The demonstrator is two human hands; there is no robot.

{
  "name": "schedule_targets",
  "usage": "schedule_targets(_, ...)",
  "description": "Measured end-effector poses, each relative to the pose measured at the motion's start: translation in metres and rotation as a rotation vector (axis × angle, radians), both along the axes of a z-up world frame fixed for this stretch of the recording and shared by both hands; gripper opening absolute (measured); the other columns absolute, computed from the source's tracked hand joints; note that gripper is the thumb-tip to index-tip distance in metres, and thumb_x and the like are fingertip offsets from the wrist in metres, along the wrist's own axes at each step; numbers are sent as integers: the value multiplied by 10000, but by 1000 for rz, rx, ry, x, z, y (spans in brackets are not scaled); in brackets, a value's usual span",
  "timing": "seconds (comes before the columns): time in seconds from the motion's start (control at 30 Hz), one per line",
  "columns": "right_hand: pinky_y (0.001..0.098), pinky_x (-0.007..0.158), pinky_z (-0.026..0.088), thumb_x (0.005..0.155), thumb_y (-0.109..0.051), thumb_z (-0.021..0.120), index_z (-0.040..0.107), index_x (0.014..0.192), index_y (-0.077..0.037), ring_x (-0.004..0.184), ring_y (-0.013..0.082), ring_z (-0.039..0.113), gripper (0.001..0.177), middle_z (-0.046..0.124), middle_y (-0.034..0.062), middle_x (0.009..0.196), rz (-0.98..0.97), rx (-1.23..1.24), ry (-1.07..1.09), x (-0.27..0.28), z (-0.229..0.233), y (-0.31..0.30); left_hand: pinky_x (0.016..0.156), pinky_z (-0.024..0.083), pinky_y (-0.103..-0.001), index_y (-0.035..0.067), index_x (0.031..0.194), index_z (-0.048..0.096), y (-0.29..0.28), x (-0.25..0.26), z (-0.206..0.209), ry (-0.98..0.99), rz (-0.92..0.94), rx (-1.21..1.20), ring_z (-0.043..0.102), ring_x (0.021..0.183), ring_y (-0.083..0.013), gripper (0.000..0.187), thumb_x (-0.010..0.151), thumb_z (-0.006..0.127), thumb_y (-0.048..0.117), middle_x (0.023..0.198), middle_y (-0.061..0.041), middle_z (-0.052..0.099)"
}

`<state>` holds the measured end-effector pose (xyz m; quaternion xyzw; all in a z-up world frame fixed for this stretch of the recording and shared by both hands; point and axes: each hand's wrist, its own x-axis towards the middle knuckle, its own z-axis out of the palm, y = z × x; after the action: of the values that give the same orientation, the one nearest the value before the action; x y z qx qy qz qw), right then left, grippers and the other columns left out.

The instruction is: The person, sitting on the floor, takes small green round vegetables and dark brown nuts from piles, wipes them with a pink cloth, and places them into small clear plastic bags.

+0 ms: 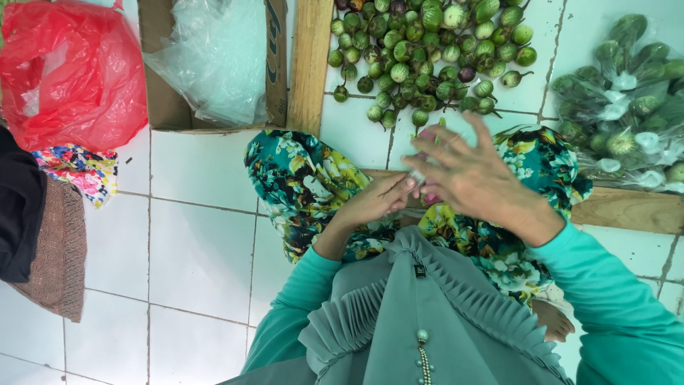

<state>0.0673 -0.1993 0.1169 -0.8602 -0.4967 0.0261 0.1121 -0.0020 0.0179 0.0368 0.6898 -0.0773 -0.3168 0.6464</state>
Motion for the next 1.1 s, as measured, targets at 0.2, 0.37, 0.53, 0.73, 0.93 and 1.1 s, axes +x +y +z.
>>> schedule_targets(0.2, 597, 1149, 327, 988, -163, 576, 667, 830, -66, 738, 228, 607, 206, 542, 46, 619, 118, 130, -40, -34, -62, -6, 536, 452, -354, 17, 946, 677, 16, 0, -7, -45, -321, 114, 547, 577, -217, 459, 1050, 544, 444, 645, -104, 611)
schedule_targets(0.37, 516, 978, 431, 1059, -303, 468, 592, 818, -126, 688, 244, 629, 324, 564, 16, 587, 112, -11, 436, -29, -54, -34, 580, 468, -361, 36, 1030, 645, 27, -2, 32, -2, -347, 74, 553, 634, -207, 382, 1057, 542, 403, 660, -90, 592)
schedule_targets(0.53, 461, 823, 533, 1090, -375, 403, 665, 994, -156, 756, 278, 708, 355, 697, 75, 745, -58, -224, 1150, 7, -42, -32, 591, 488, -319, 70, 939, 644, 39, -1, 35, 28, -315, 37, 528, 604, -159, 422, 1108, 425, 389, 638, -59, 579)
schedule_targets(0.73, 544, 865, 512, 1119, -363, 448, 692, 1101, -71, 984, 462, 700, 381, 742, 239, 974, -361, -180, 837, 49, -92, -19, 557, 446, -277, 75, 977, 622, 72, -1, -5, 51, 45, 59, 510, 521, -138, 494, 1126, 329, 444, 590, -17, 529)
schedule_targets(0.93, 524, 837, 567, 907, -298, 728, 728, 1176, -200, 1037, 385, 737, 286, 757, 151, 1042, -390, -509, 745, 17, -236, 3, 628, 529, -288, 37, 1001, 665, 61, 13, 0, -1, 384, -71, 676, 660, -169, 452, 1129, 397, 378, 712, -83, 624)
schedule_targets(1.1, 543, 873, 558, 1020, -35, 499, 684, 1332, -64, 1081, 405, 711, 364, 729, 205, 1153, -387, -258, 677, 22, -151, 1, 676, 526, -310, -3, 1052, 671, 43, 27, -23, 85, 440, -208, 645, 712, -174, 444, 1113, 465, 385, 756, -75, 595)
